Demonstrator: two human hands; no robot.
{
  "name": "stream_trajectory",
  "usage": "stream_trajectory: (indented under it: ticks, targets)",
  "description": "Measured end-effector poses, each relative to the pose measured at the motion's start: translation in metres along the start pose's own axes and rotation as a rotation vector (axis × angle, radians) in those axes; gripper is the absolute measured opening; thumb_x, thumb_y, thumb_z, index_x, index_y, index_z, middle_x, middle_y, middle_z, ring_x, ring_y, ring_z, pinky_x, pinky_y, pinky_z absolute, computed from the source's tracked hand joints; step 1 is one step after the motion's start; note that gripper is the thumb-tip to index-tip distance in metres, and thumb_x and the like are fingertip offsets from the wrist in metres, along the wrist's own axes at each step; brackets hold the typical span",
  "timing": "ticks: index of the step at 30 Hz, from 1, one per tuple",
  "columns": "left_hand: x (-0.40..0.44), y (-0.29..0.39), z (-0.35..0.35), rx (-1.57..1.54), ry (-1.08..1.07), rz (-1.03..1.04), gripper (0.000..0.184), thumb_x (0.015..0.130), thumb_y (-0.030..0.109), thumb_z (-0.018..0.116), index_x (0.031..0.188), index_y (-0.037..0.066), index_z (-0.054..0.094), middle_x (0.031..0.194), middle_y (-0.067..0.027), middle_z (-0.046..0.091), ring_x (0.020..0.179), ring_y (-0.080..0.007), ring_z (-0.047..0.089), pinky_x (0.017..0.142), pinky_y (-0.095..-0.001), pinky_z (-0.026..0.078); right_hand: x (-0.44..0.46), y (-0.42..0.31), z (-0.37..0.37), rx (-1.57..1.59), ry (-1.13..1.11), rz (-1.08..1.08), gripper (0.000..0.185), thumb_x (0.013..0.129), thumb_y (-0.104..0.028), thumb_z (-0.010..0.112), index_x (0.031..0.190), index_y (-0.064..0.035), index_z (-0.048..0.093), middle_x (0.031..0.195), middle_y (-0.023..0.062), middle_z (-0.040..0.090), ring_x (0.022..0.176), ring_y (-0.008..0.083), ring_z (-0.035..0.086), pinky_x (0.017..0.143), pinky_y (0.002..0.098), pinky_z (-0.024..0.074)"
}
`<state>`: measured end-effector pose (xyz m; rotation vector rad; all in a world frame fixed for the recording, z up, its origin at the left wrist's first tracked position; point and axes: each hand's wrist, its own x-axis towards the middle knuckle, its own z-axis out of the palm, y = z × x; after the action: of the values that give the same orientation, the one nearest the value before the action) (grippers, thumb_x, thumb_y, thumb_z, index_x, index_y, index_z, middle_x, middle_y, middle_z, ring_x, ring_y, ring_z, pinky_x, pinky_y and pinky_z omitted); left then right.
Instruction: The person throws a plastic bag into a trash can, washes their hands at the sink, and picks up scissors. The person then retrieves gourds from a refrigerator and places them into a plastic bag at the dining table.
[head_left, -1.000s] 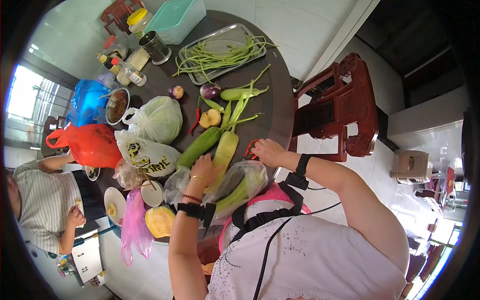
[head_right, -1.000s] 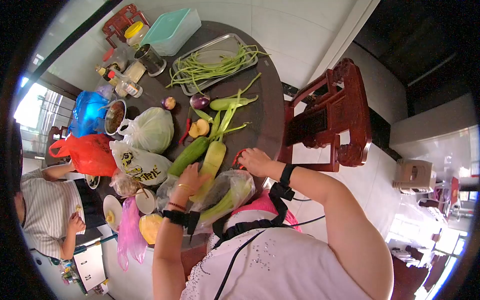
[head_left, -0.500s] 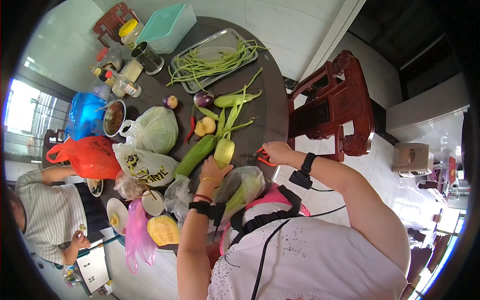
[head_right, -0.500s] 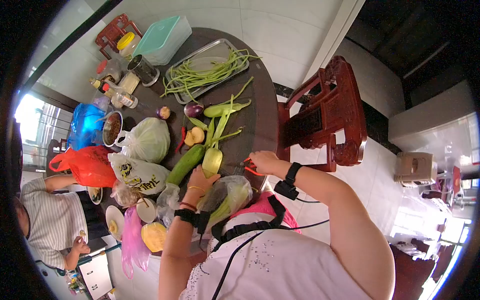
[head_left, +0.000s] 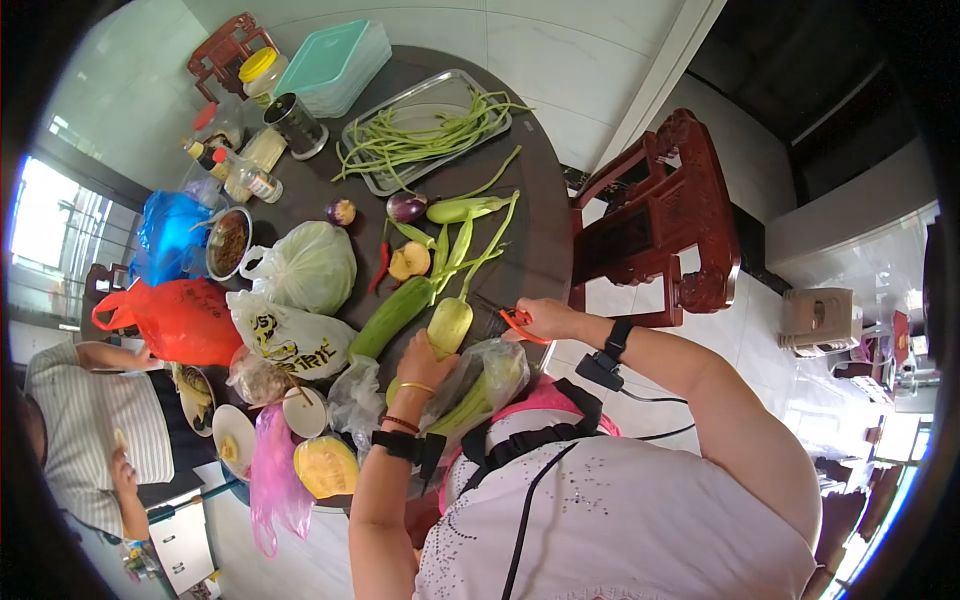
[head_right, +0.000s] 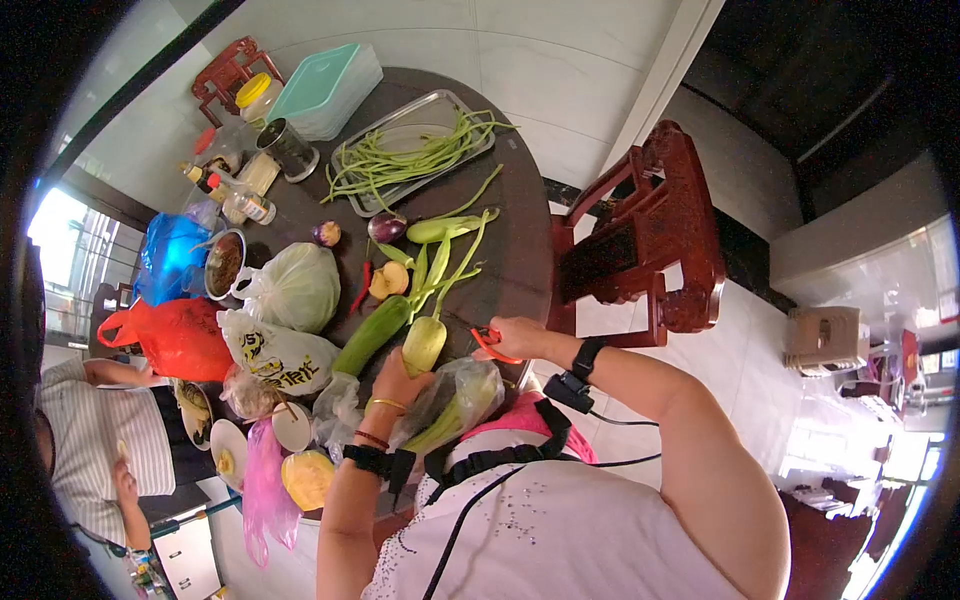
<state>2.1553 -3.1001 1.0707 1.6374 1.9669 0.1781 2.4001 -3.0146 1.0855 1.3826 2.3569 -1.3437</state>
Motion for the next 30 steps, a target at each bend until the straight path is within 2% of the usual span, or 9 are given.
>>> stream_trajectory:
  ticks: [7, 9, 12, 15, 19, 25, 27, 29, 30]
  targets:
    - [-0.010, 0.007, -0.008, 0.013, -0.004, 0.013, 0.065, 0.060, 0.039, 0.067, 0.106, 0.002, 0.038, 0.098, -0.0176, 0.051, 0.091, -0.0324, 0.051, 0.074, -0.0393, 0.043, 0.015, -0.013, 0.014, -0.017, 0.082, 0.008, 0.063, 0.064, -0.064, 0.053, 0.080, -0.0035, 0.050, 0.072, 0.0167, 0.057, 0.070, 0.0337, 0.056, 0.061, 0.0383, 0.0421]
    - [-0.011, 0.008, -0.010, 0.006, -0.012, 0.001, 0.064, 0.060, 0.039, 0.067, 0.105, 0.002, 0.039, 0.098, -0.0176, 0.051, 0.091, -0.0323, 0.051, 0.074, -0.0390, 0.044, 0.017, -0.016, 0.016, -0.034, 0.096, 0.029, 0.059, 0.069, -0.061, 0.050, 0.073, -0.0028, 0.053, 0.068, 0.0175, 0.057, 0.067, 0.0347, 0.057, 0.060, 0.0390, 0.0430]
    - [-0.013, 0.007, -0.011, 0.044, -0.051, -0.026, 0.061, 0.060, 0.038, 0.068, 0.102, 0.003, 0.040, 0.097, -0.0170, 0.052, 0.091, -0.0319, 0.051, 0.074, -0.0400, 0.043, 0.020, -0.020, 0.022, -0.112, 0.084, 0.040, 0.056, 0.074, -0.057, 0.046, 0.067, -0.0030, 0.056, 0.063, 0.0172, 0.057, 0.063, 0.0345, 0.056, 0.059, 0.0390, 0.0440]
    - [-0.014, 0.006, -0.012, 0.137, -0.041, -0.029, 0.058, 0.060, 0.037, 0.068, 0.099, 0.004, 0.041, 0.097, -0.0159, 0.052, 0.092, -0.0311, 0.052, 0.075, -0.0409, 0.042, 0.025, -0.017, 0.028, -0.168, 0.020, 0.043, 0.054, 0.076, -0.055, 0.044, 0.069, -0.0042, 0.059, 0.062, 0.0157, 0.057, 0.063, 0.0328, 0.057, 0.060, 0.0388, 0.0448]
    - [-0.014, 0.005, -0.012, 0.187, -0.061, -0.059, 0.056, 0.060, 0.037, 0.068, 0.099, 0.005, 0.042, 0.097, -0.0147, 0.053, 0.093, -0.0303, 0.051, 0.076, -0.0414, 0.042, 0.031, -0.016, 0.038, -0.196, 0.016, 0.120, 0.050, 0.076, -0.052, 0.045, 0.073, -0.0046, 0.061, 0.061, 0.0149, 0.058, 0.063, 0.0310, 0.058, 0.059, 0.0382, 0.0454]
    - [-0.010, 0.005, -0.005, 0.182, -0.110, -0.104, 0.056, 0.060, 0.036, 0.068, 0.100, 0.005, 0.042, 0.098, -0.0146, 0.053, 0.093, -0.0304, 0.051, 0.076, -0.0411, 0.042, 0.034, -0.012, 0.043, -0.005, -0.093, 0.184, 0.045, 0.075, -0.046, 0.047, 0.066, -0.0040, 0.061, 0.061, 0.0152, 0.058, 0.061, 0.0311, 0.058, 0.057, 0.0380, 0.0453]
    - [-0.010, 0.006, -0.010, 0.111, -0.128, -0.121, 0.055, 0.060, 0.035, 0.068, 0.099, 0.005, 0.043, 0.098, -0.0152, 0.053, 0.094, -0.0313, 0.051, 0.077, -0.0409, 0.042, 0.049, 0.011, 0.065, -0.106, 0.057, 0.076, 0.045, 0.074, -0.046, 0.048, 0.062, -0.0042, 0.060, 0.057, 0.0148, 0.057, 0.057, 0.0300, 0.058, 0.055, 0.0388, 0.0442]
    - [-0.013, 0.004, -0.009, 0.080, -0.048, -0.105, 0.054, 0.060, 0.034, 0.068, 0.098, 0.004, 0.043, 0.097, -0.0161, 0.054, 0.093, -0.0319, 0.052, 0.077, -0.0403, 0.042, 0.052, 0.017, 0.058, -0.055, 0.031, 0.006, 0.044, 0.074, -0.045, 0.050, 0.058, -0.0048, 0.058, 0.056, 0.0167, 0.055, 0.057, 0.0313, 0.058, 0.054, 0.0407, 0.0427]
    - [-0.014, -0.002, -0.007, 0.075, 0.025, -0.073, 0.053, 0.060, 0.033, 0.069, 0.097, 0.004, 0.044, 0.095, -0.0167, 0.054, 0.092, -0.0319, 0.052, 0.077, -0.0397, 0.042, 0.053, 0.013, 0.051, -0.160, 0.005, 0.073, 0.043, 0.072, -0.045, 0.052, 0.060, -0.0040, 0.059, 0.060, 0.0171, 0.057, 0.061, 0.0319, 0.058, 0.055, 0.0395, 0.0440]
